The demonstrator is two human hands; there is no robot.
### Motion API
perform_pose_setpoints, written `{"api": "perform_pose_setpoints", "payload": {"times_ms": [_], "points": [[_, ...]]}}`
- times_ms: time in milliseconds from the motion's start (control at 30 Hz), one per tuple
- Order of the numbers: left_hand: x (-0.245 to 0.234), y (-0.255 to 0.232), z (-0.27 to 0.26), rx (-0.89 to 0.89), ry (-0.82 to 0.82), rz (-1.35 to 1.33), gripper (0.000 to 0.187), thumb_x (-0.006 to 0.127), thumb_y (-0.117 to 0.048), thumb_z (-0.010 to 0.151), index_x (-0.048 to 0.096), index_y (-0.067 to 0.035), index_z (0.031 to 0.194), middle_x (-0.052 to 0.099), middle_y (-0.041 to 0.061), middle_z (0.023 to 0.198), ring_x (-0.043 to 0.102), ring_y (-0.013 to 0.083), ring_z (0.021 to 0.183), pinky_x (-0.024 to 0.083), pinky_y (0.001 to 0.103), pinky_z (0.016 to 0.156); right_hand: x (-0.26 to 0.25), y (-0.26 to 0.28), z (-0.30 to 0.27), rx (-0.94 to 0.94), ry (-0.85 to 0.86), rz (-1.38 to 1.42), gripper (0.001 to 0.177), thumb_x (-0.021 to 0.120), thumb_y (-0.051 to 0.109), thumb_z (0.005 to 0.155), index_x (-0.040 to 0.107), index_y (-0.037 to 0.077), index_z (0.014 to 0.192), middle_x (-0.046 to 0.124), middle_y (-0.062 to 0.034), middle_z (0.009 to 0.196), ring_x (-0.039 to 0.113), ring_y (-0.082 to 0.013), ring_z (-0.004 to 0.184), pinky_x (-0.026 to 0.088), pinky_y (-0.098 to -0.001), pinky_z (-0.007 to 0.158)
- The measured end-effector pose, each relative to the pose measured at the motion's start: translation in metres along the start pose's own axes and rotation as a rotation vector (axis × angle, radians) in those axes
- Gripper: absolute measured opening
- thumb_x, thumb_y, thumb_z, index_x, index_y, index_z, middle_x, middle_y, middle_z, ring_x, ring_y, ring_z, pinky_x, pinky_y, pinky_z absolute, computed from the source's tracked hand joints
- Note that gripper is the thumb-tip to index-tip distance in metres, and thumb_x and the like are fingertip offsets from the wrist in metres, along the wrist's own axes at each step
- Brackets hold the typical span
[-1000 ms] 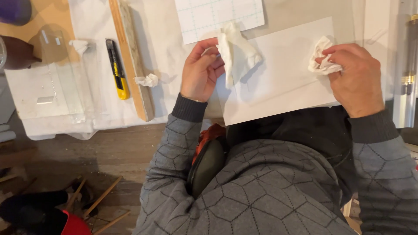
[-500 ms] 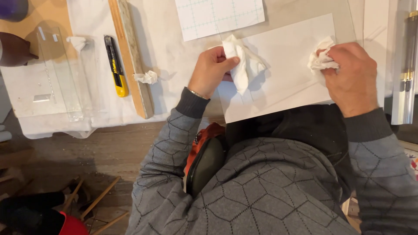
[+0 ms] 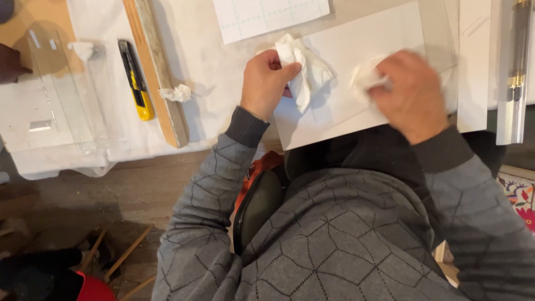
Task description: Prepare a picture frame by cleaning the glass and cutting spacers.
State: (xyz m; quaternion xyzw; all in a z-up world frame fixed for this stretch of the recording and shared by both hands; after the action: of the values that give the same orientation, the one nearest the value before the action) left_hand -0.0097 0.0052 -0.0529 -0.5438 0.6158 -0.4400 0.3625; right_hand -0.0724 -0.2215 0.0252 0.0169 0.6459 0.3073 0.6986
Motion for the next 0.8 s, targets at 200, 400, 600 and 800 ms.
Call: {"api": "perform_pose_setpoints", "payload": {"times_ms": [200, 400, 600, 800], "points": [[0.001, 0.005, 0.006, -0.041, -0.010, -0.016, 0.020, 0.076, -0.010, 0.084, 0.071, 0.006, 0.094, 0.075, 0.009, 0.080, 0.073, 0.0145, 0.064, 0.062, 0.029, 0.051, 0.015, 0.045, 0.009, -0.053, -0.064, -0.004, 0.019, 0.075, 0.008, 0.083, 0.066, 0.001, 0.098, 0.061, -0.0137, 0.097, 0.061, -0.0331, 0.095, 0.053, -0.0420, 0.081], [-0.002, 0.003, 0.009, -0.024, -0.013, 0.027, 0.021, 0.077, -0.010, 0.085, 0.071, 0.007, 0.093, 0.075, 0.010, 0.081, 0.074, 0.0157, 0.065, 0.064, 0.030, 0.052, 0.019, 0.003, 0.000, -0.042, -0.025, 0.015, 0.020, 0.069, 0.001, 0.081, 0.067, 0.001, 0.101, 0.062, -0.0125, 0.098, 0.061, -0.0315, 0.093, 0.053, -0.0408, 0.081], [-0.003, -0.001, 0.007, -0.079, -0.067, 0.030, 0.020, 0.076, -0.009, 0.082, 0.072, 0.007, 0.094, 0.076, 0.011, 0.081, 0.075, 0.0172, 0.064, 0.065, 0.031, 0.051, 0.018, 0.048, 0.014, -0.139, -0.023, 0.090, 0.020, 0.074, 0.004, 0.078, 0.066, -0.001, 0.096, 0.062, -0.0148, 0.096, 0.061, -0.0344, 0.092, 0.053, -0.0431, 0.079], [0.000, 0.002, 0.010, -0.101, -0.059, 0.003, 0.020, 0.077, -0.009, 0.082, 0.072, 0.007, 0.094, 0.076, 0.010, 0.081, 0.075, 0.0163, 0.063, 0.064, 0.031, 0.049, 0.016, -0.024, -0.005, -0.006, -0.006, 0.018, 0.020, 0.071, 0.001, 0.081, 0.068, -0.001, 0.101, 0.063, -0.0134, 0.098, 0.061, -0.0328, 0.094, 0.053, -0.0420, 0.080]]}}
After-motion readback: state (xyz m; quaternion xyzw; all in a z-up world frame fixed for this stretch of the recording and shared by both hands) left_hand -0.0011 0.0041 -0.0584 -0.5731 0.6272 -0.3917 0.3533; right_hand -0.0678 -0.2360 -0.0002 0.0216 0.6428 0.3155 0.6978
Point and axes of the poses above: each hand's wrist, its own z-axis towards the middle knuckle, its own x-axis out of the palm, y = z × x, the point moved 5 cm from there along z, towards the middle knuckle
